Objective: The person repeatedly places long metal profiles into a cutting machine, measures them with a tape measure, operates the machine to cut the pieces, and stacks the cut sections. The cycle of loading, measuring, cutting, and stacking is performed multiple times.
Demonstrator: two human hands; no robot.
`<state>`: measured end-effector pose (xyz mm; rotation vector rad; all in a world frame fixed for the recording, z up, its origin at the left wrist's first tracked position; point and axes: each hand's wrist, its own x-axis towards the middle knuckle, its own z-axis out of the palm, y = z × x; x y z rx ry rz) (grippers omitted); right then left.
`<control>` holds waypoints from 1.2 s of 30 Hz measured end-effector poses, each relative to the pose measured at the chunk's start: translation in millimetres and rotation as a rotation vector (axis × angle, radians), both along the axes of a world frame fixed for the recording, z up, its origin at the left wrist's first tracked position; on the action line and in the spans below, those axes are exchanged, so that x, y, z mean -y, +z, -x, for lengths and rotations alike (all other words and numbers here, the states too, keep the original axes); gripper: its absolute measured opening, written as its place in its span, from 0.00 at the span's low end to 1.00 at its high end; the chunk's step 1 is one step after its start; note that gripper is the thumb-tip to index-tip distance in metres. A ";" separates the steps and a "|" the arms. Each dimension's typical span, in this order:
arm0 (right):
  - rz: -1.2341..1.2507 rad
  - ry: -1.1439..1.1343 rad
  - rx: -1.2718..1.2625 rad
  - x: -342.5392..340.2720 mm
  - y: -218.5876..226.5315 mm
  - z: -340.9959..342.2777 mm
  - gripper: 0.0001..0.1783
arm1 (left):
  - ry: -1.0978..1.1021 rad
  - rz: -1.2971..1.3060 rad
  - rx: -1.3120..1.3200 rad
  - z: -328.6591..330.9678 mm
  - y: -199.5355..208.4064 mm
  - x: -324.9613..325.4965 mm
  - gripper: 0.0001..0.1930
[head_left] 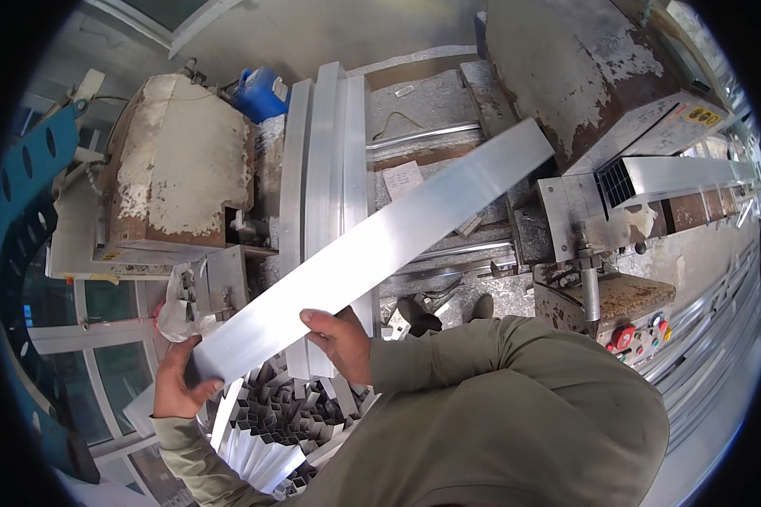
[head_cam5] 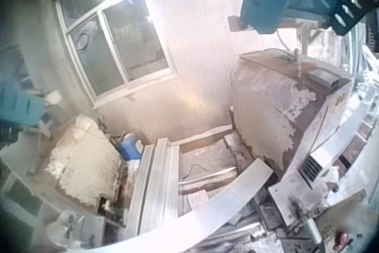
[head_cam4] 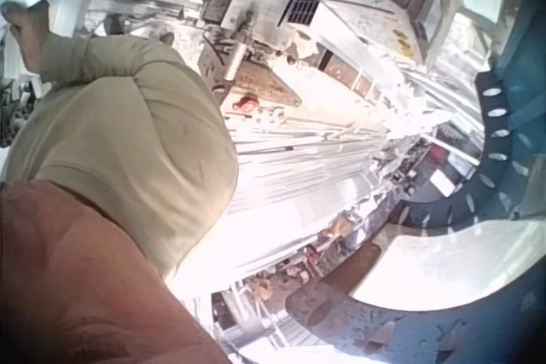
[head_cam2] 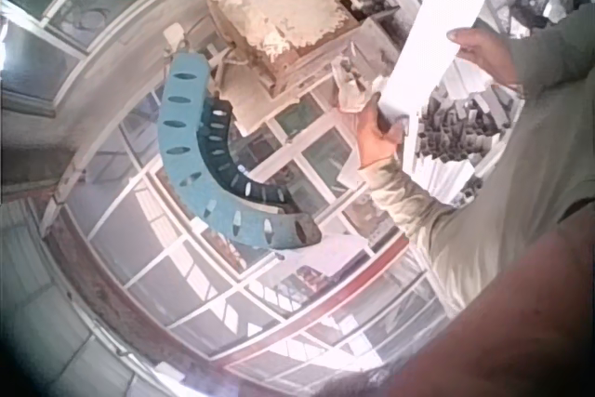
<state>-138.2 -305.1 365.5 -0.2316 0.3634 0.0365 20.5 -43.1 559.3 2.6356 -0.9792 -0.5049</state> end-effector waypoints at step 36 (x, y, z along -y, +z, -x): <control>0.892 -0.059 -0.287 83.6 -336.3 -155.8 0.66 | 0.551 0.814 -1.194 39.2 -440.0 55.8 0.39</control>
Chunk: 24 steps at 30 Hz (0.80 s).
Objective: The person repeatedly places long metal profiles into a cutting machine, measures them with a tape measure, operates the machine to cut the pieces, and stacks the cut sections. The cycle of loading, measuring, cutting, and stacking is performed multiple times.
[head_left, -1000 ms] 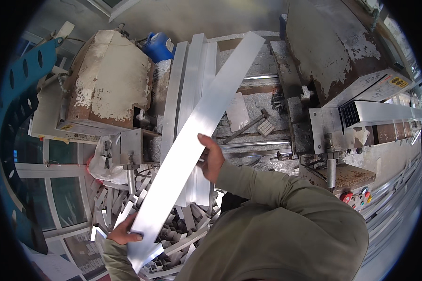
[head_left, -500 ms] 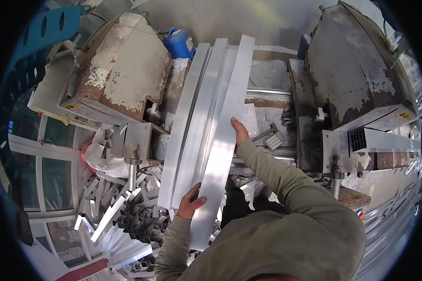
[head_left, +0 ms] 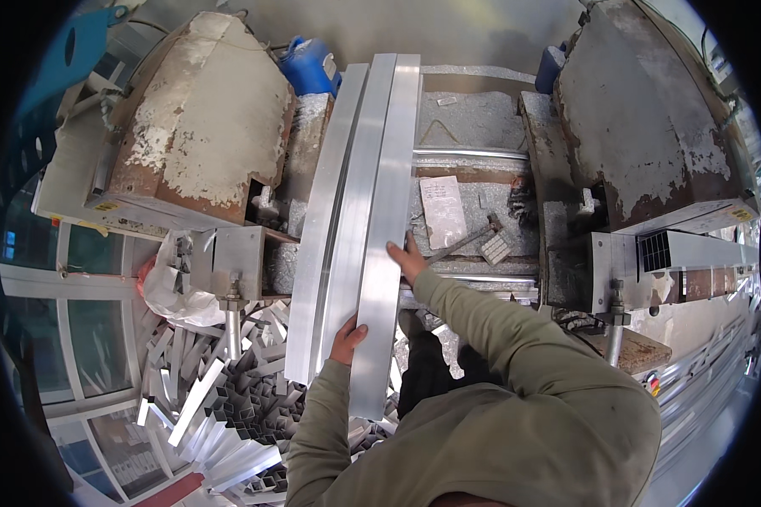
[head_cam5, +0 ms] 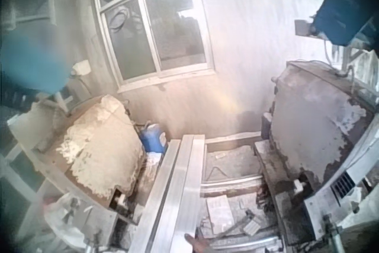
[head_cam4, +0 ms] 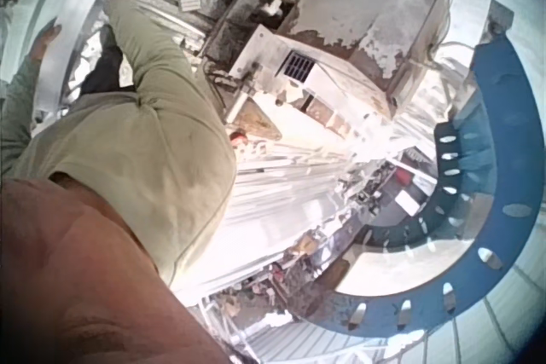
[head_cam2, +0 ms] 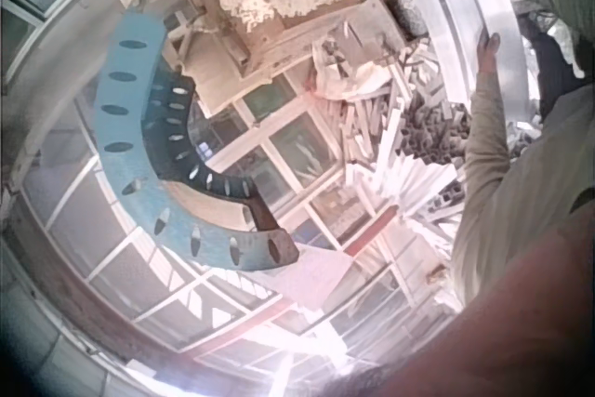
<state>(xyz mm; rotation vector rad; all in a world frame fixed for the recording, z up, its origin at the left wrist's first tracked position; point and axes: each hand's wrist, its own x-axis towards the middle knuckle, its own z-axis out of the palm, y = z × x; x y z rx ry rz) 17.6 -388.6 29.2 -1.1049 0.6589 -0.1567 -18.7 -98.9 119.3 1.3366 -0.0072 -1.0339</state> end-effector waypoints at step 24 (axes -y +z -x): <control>0.310 0.487 -0.165 -7.1 89.2 145.2 0.49 | 0.010 -0.235 0.389 115.5 55.8 13.8 0.26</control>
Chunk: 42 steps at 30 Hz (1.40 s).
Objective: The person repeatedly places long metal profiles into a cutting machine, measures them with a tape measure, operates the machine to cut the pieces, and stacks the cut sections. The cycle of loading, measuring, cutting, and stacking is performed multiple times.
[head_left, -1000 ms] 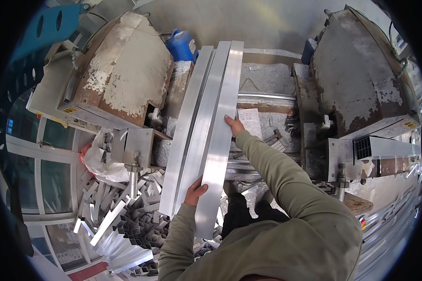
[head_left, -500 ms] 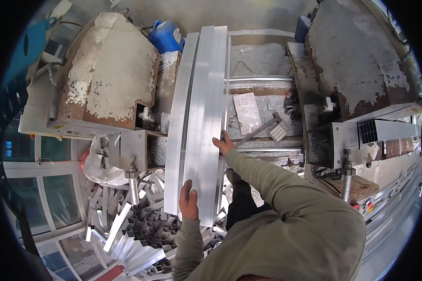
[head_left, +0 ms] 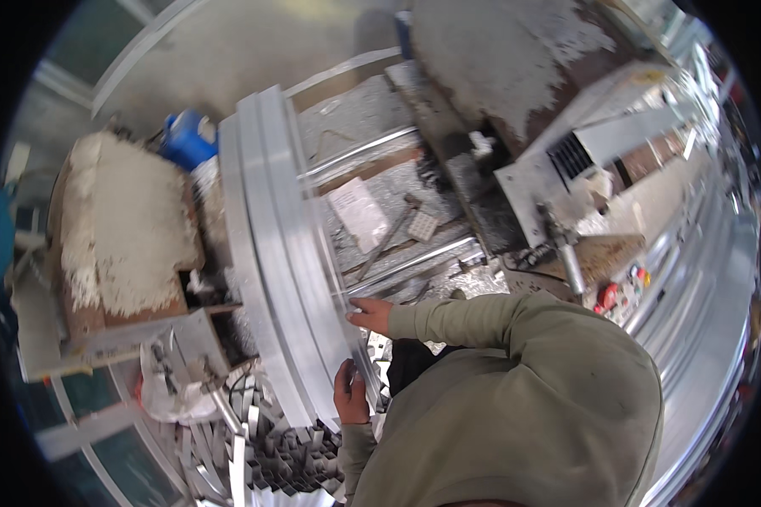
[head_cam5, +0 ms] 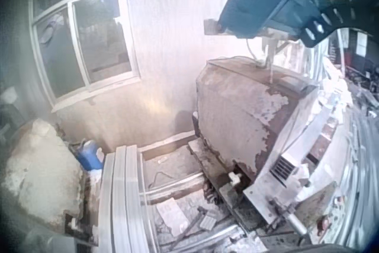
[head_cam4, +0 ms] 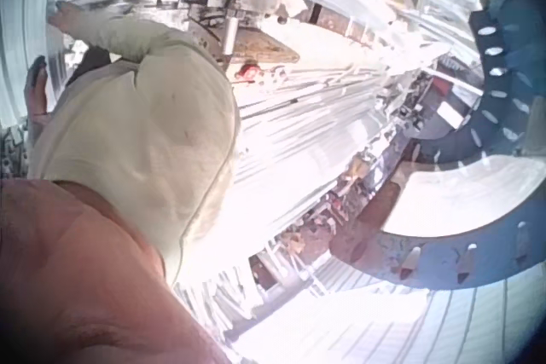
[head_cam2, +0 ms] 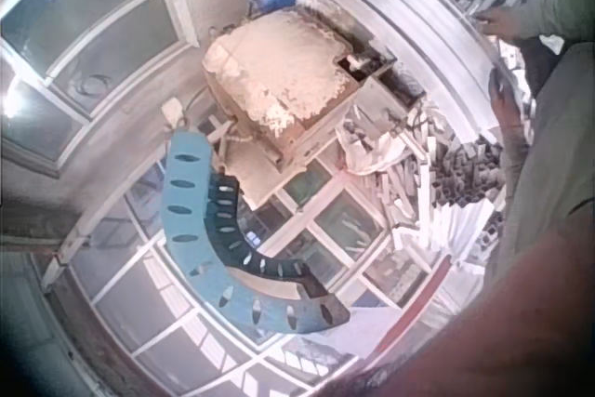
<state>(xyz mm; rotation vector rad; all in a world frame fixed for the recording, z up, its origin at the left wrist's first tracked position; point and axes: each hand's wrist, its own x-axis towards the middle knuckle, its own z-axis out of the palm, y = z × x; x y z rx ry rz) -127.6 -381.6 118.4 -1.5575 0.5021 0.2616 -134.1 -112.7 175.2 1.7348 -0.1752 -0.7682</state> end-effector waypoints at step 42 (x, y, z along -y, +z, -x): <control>-0.860 -1.363 0.678 349.0 154.3 265.2 0.16 | -0.240 -0.136 0.036 19.1 -56.5 38.6 0.31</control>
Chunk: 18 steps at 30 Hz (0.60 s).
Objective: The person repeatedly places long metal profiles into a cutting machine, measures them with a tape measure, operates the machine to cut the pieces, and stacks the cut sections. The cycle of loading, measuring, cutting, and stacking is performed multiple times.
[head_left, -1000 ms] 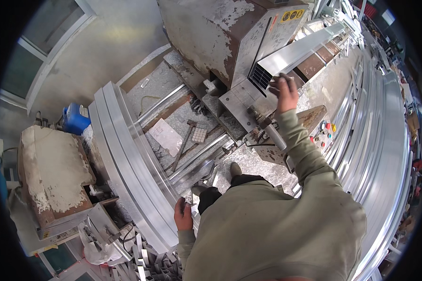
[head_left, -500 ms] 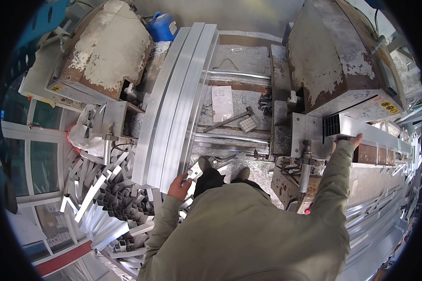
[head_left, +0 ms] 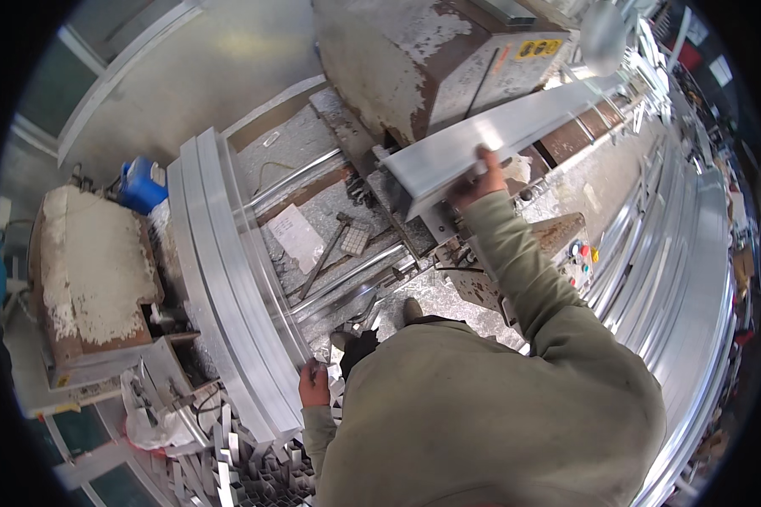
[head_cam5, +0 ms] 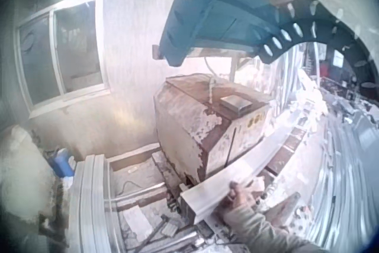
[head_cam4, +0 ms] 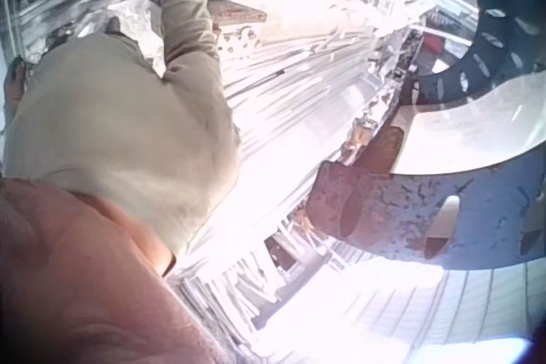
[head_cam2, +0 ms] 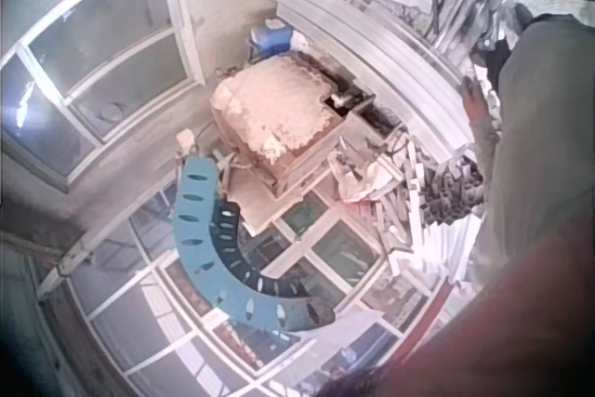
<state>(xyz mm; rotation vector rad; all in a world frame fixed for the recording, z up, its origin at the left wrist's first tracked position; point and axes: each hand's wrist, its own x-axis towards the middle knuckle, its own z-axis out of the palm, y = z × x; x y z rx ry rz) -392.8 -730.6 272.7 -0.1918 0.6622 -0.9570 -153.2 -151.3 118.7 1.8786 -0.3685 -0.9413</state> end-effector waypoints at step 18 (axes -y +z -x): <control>0.039 0.934 -0.047 -319.3 -21.0 -239.5 0.48 | 0.742 0.638 -0.678 -60.1 186.9 169.2 0.31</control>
